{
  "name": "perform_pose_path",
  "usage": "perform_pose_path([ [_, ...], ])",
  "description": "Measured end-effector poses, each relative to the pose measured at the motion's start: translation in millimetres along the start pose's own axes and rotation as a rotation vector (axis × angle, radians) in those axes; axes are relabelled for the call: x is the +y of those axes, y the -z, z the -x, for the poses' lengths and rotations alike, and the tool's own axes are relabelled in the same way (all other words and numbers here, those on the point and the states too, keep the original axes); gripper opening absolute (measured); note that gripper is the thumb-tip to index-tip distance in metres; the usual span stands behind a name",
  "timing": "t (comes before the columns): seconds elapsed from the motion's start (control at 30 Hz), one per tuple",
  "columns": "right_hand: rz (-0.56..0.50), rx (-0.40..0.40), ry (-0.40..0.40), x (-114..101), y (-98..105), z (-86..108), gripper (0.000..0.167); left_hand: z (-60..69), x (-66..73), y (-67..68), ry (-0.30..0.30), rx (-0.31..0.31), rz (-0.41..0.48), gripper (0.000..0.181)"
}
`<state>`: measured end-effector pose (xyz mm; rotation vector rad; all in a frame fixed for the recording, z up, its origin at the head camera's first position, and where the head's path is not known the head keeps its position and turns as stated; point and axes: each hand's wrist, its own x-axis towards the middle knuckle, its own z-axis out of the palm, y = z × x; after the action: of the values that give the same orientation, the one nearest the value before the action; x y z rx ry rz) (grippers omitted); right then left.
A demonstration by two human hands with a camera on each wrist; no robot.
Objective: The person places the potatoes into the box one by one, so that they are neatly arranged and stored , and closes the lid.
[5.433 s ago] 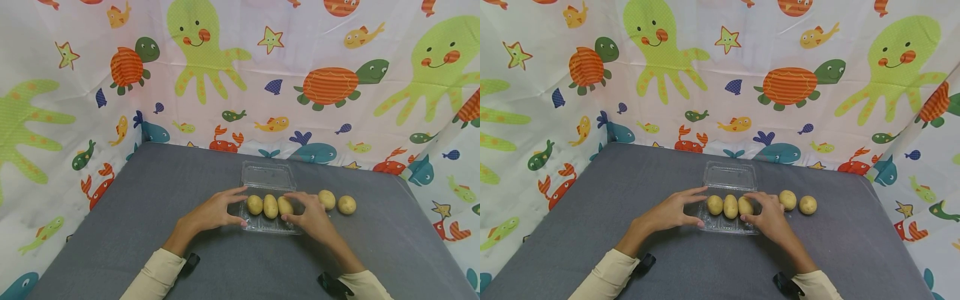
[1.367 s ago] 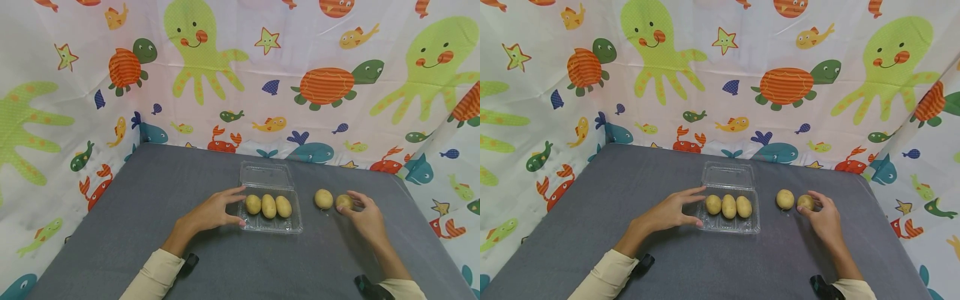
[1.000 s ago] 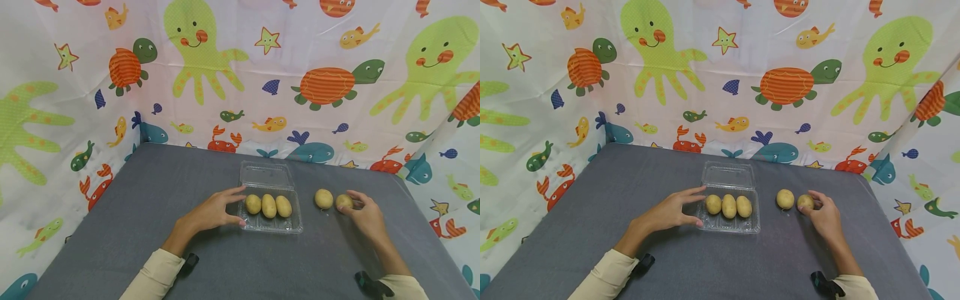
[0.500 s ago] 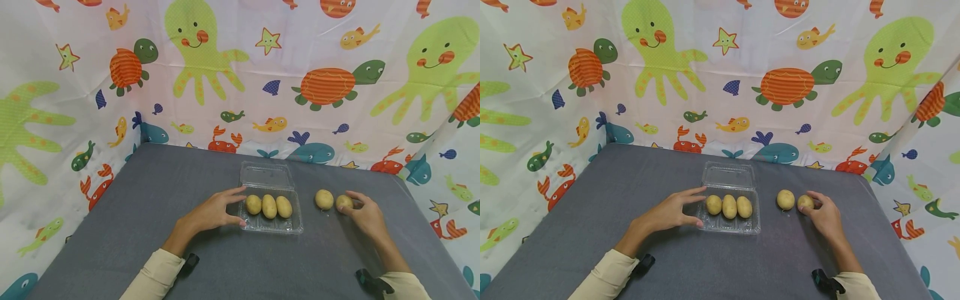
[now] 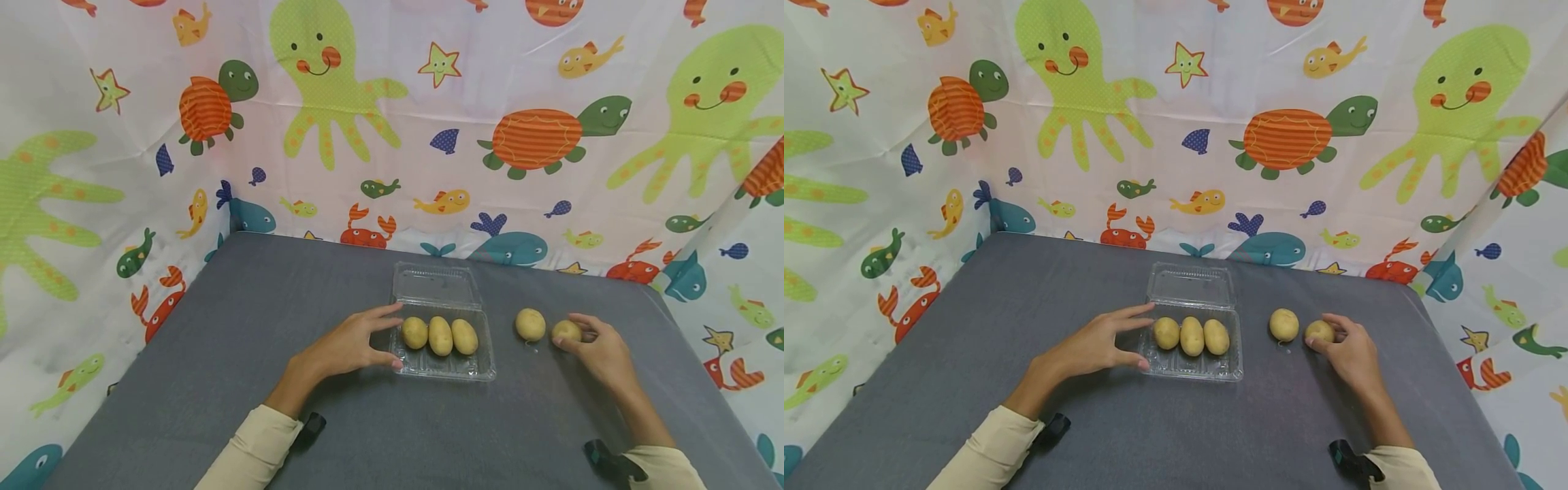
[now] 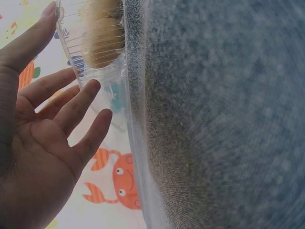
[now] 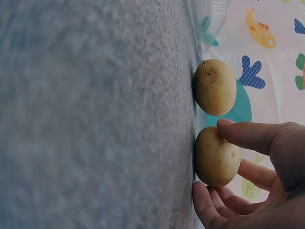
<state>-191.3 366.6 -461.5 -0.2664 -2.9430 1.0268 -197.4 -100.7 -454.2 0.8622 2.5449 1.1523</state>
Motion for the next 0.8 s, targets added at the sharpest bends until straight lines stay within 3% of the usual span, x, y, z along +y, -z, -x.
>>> perform_pose_path([
  [0.4,-0.003,0.003,-0.044,5.8,3.1,3.0,0.082,-0.1,0.8,0.4,0.0,0.004,0.0,0.084],
  [0.6,0.046,0.019,0.005,9.1,2.6,2.9,0.078,-0.1,2.3,0.6,0.017,0.002,0.002,0.083],
  [0.8,0.028,0.027,-0.03,9.0,2.5,5.6,0.076,0.1,2.6,0.4,0.018,0.005,0.005,0.083],
])
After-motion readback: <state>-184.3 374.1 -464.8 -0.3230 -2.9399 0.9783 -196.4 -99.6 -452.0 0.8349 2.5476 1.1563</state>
